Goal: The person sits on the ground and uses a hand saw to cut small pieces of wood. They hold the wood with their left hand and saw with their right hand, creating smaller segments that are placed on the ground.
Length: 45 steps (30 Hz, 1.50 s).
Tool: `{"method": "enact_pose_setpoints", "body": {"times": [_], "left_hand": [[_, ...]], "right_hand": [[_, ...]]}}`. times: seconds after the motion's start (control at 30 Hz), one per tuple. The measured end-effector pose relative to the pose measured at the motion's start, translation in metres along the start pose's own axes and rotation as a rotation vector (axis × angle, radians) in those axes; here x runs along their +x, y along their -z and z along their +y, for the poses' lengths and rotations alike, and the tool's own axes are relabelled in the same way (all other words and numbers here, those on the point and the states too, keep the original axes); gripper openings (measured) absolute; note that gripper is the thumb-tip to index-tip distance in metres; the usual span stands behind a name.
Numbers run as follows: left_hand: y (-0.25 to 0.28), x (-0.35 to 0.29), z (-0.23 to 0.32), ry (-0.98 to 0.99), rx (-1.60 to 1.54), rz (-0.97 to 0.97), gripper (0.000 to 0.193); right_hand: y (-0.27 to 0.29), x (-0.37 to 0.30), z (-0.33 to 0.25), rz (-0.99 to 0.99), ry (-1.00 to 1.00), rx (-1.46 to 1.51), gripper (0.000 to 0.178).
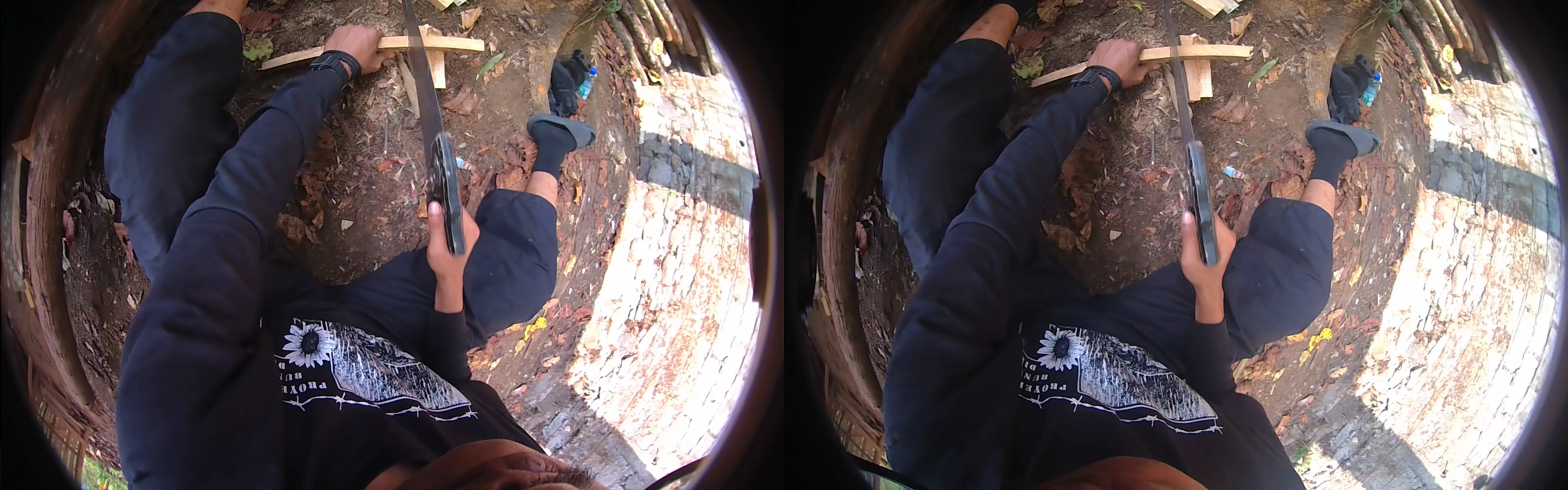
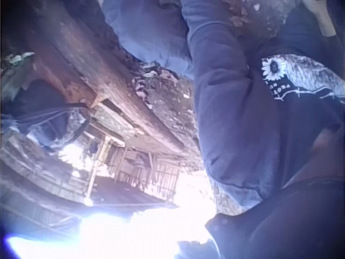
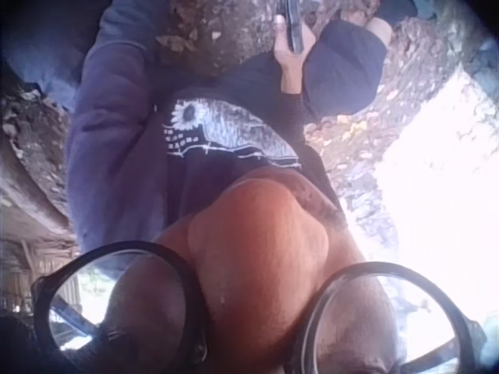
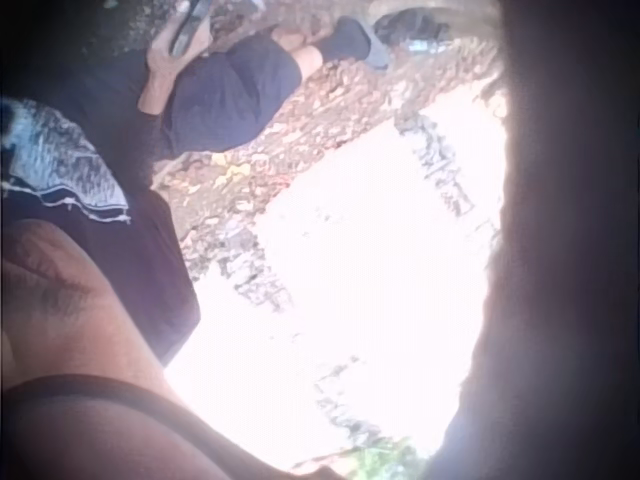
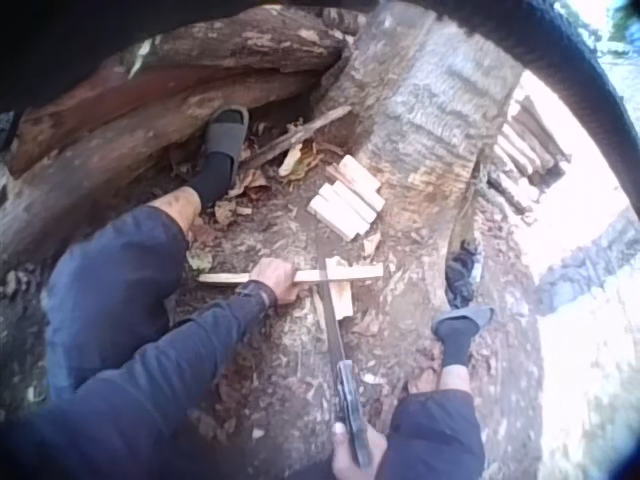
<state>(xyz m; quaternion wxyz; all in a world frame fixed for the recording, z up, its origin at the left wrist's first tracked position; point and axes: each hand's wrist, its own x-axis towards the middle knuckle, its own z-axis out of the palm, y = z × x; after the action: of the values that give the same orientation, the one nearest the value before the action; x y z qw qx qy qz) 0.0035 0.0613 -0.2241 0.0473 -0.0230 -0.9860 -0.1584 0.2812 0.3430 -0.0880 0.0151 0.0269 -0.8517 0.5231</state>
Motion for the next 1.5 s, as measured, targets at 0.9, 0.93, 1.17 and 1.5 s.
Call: {"method": "enact_pose_setpoints", "body": {"times": [0.9,0.93,1.17,1.5], "left_hand": [[0.019,-0.001,0.01,-0.012,0.003,-0.057,0.058],[0.02,-0.001,0.008,0.02,0.006,-0.06,0.058],[0.009,-0.003,0.002,-0.027,0.066,-0.013,0.053],[0.029,-0.003,0.01,0.018,-0.003,-0.082,0.052]], "right_hand": [[-0.016,0.032,0.022,0.001,0.009,0.038,0.022],[-0.008,0.014,0.018,-0.004,-0.004,0.03,0.02],[0.045,-0.048,0.007,-0.06,0.045,-0.112,0.017],[-0.038,0.069,0.02,-0.023,0.114,0.002,0.021]]}}
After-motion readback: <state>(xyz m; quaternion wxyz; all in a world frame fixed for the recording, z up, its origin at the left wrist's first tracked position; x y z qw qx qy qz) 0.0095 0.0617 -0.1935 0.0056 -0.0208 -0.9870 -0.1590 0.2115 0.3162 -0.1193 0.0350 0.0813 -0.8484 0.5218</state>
